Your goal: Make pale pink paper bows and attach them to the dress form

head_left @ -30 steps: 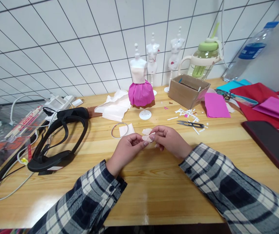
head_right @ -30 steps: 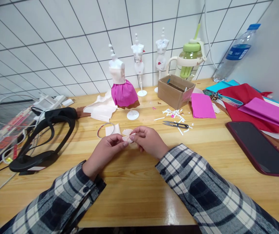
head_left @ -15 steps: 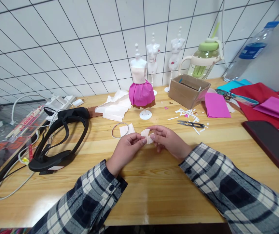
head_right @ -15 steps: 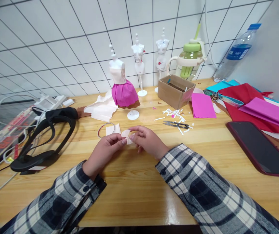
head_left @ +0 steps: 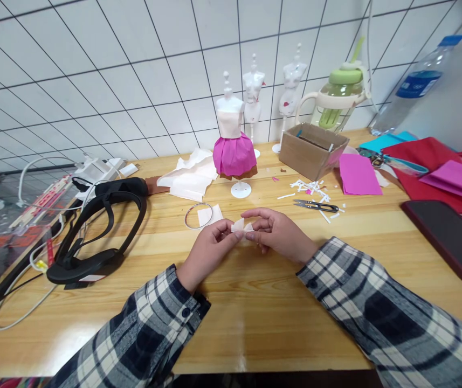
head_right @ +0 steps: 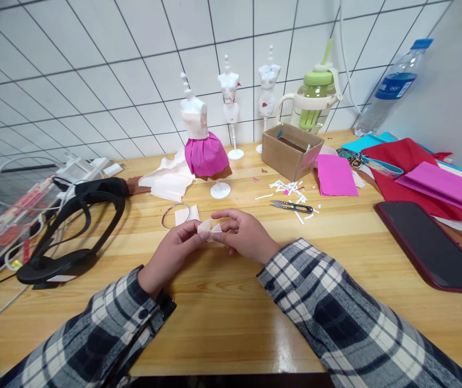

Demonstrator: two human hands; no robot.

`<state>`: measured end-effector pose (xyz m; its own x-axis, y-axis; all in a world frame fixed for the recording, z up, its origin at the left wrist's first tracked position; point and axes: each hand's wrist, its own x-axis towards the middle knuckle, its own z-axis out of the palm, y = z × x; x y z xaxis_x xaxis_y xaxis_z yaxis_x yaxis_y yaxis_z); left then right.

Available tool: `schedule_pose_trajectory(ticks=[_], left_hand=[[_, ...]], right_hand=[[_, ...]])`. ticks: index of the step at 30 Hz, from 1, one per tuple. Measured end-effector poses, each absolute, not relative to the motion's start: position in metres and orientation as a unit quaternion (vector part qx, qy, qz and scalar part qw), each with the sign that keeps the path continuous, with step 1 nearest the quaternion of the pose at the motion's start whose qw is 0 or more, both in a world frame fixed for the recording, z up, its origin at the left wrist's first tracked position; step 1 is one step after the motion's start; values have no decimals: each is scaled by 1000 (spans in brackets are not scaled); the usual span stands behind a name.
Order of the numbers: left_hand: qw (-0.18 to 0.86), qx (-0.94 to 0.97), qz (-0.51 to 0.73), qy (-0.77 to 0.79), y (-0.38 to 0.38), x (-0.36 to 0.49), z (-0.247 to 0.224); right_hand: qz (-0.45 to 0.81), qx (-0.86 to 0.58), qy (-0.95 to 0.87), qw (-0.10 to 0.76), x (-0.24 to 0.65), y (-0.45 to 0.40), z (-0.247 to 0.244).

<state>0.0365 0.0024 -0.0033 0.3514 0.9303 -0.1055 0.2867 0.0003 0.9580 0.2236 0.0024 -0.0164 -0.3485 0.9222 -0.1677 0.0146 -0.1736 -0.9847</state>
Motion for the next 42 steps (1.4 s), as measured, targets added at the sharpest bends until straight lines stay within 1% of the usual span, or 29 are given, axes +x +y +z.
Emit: schedule_pose_trajectory(ticks=[4,8,13,16,20,26,31,38,42], left_hand=[[518,643,294,483,2,37,-3],[548,626,291,473,3,36,-4],[561,630,279,459,2,36,-6],[563,643,266,445,1,37,-7],[526,669,267,453,-1,39,-4],[425,683,314,503,0,39,-1],[469,638,349,501,3,36,-6],[511,606,357,494,1,38,-4],[527,603,368,473,2,39,-4]], right_hand=[[632,-441,-515,375,223,2,-15],[637,-447,-503,375,224,3,-13],[592,-446,-539,400,224,2,-11],[560,-453,-567,400,222,1,-14],[563,-458,-556,405,220,2,-17],[591,-446,-535,406,219,1,-16],[591,-468,-522,399,219,0,-16],[589,-460,-534,394,218,0,-15],[603,-462,-503,412,217,0,-13]])
